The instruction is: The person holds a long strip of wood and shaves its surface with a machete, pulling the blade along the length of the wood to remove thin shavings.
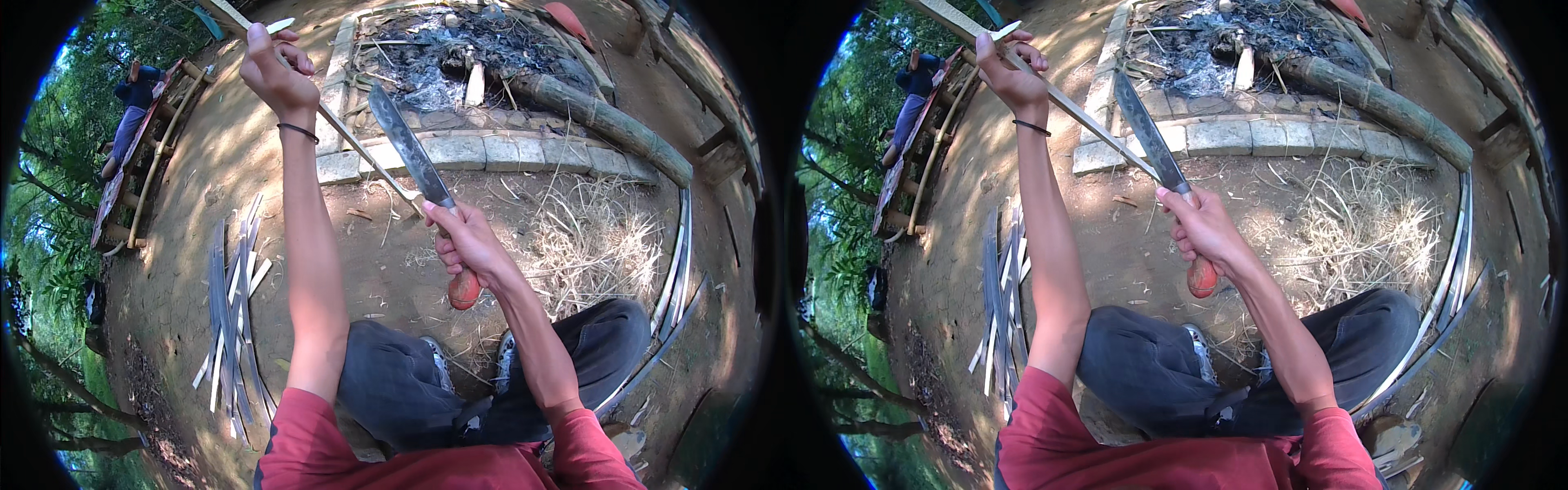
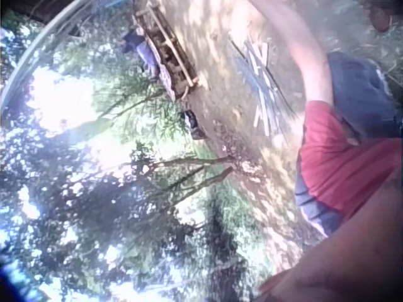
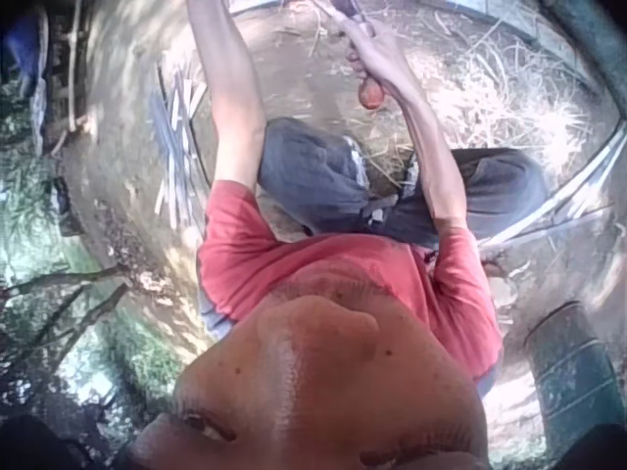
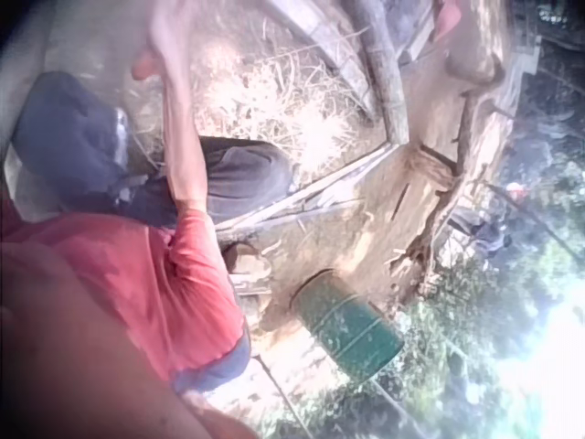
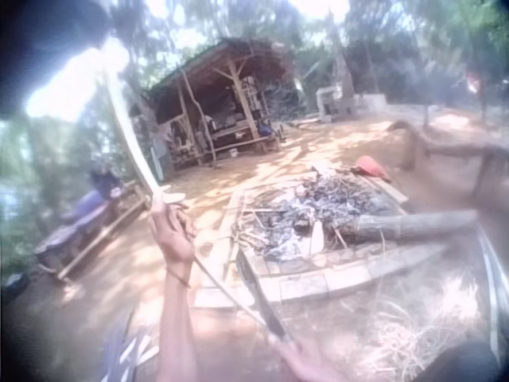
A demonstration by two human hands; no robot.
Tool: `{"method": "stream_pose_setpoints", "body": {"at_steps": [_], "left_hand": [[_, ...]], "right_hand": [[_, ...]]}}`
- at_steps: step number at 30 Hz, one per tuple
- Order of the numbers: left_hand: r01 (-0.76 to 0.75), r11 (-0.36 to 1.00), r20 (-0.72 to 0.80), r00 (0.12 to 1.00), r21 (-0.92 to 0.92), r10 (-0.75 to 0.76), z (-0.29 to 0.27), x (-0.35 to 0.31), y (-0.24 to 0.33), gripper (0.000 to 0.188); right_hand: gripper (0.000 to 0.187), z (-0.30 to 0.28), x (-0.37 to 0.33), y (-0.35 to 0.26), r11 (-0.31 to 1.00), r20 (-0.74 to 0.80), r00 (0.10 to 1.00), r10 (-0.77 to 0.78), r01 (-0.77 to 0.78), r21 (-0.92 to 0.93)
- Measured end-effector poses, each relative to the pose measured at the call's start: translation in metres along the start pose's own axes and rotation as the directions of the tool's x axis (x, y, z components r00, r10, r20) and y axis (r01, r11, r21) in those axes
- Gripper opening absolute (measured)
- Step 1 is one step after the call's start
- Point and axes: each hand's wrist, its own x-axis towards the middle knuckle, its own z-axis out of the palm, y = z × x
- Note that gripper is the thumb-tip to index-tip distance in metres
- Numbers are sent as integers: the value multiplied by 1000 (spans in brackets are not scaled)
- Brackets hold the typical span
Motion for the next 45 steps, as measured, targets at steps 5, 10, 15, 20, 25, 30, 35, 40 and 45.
{"method": "stream_pose_setpoints", "body": {"at_steps": [5,10,15,20,25,30,35,40,45], "left_hand": [[12,991,134,991,136,-30,-3,1,25,58],[-23,977,-31,999,214,31,11,-5,56,56],[-44,944,-33,998,328,57,27,-13,63,55],[-161,892,-38,980,422,195,39,-19,57,59],[-161,872,16,985,463,174,48,-26,58,73],[-195,879,76,981,435,180,52,-25,57,77],[-215,851,198,971,478,134,38,-23,53,86],[-199,830,135,979,521,150,29,-28,60,88],[-198,977,112,976,73,189,61,-31,41,60]], "right_hand": [[31,4,16,38,949,-59,959,-277,263,-175],[32,25,-4,28,867,-100,909,-405,347,-359],[33,32,-17,28,831,-19,889,-458,421,-363],[30,31,5,65,800,-121,839,-531,449,-398],[38,-19,70,147,834,-243,903,-355,188,-519],[40,-36,86,178,824,-325,901,-288,60,-564],[39,-16,45,95,859,-195,920,-341,220,-463],[36,13,31,78,781,-119,887,-445,320,-537],[42,-40,102,206,705,-336,874,-350,9,-710]]}}
